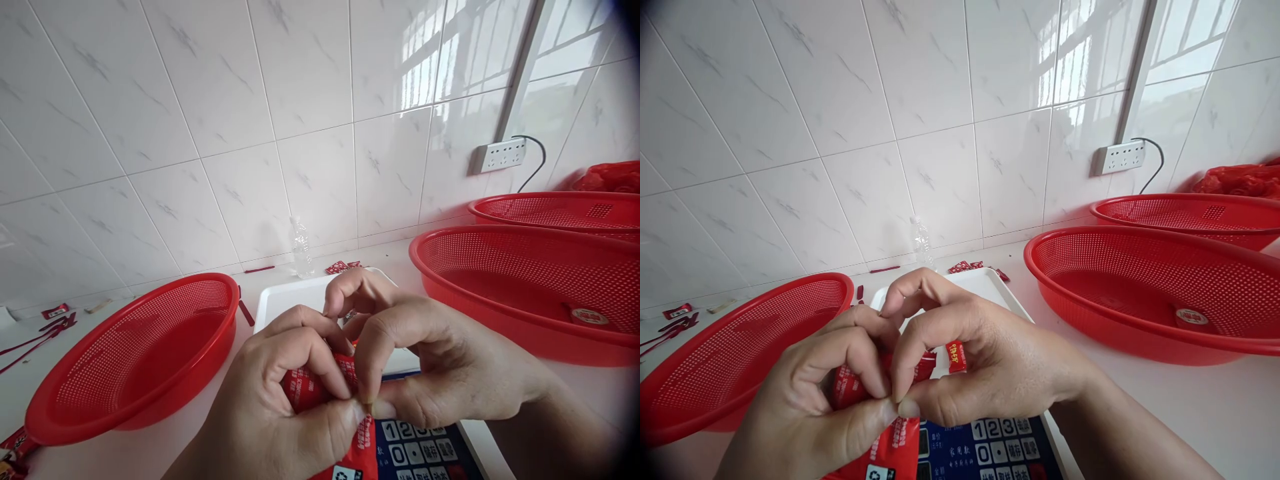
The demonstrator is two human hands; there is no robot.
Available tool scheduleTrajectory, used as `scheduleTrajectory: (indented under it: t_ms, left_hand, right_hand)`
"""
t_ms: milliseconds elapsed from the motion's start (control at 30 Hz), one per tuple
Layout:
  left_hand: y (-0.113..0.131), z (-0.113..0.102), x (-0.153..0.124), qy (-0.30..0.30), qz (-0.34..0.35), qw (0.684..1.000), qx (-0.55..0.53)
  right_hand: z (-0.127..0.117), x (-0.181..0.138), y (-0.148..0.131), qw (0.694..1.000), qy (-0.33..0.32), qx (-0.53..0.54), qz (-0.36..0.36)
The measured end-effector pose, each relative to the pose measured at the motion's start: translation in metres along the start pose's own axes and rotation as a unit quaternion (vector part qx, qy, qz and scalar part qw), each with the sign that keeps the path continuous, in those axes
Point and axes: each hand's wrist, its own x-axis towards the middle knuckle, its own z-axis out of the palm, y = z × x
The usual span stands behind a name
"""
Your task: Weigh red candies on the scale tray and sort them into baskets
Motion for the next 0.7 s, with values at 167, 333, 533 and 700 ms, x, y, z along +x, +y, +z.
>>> scheduleTrajectory:
  t_ms: [167,333,533,700]
  left_hand:
    - [-0.0005,0.0005,-0.0003,-0.011,-0.002,1.000,-0.002]
    - [-0.0007,-0.0009,-0.0011,-0.016,-0.001,1.000,-0.005]
    - [-0.0002,-0.0017,-0.0012,-0.016,-0.006,1.000,-0.001]
    - [0.0015,0.0007,0.0004,-0.010,-0.011,1.000,0.003]
  right_hand:
    - [0.0004,0.0006,0.0005,1.000,0.000,-0.002,0.002]
    - [-0.0006,-0.0003,-0.0001,1.000,-0.003,-0.003,0.005]
    - [-0.0002,-0.0002,0.0013,1.000,-0.003,-0.020,-0.009]
    - [0.0003,-0.0002,0.0032,1.000,-0.002,-0.013,-0.020]
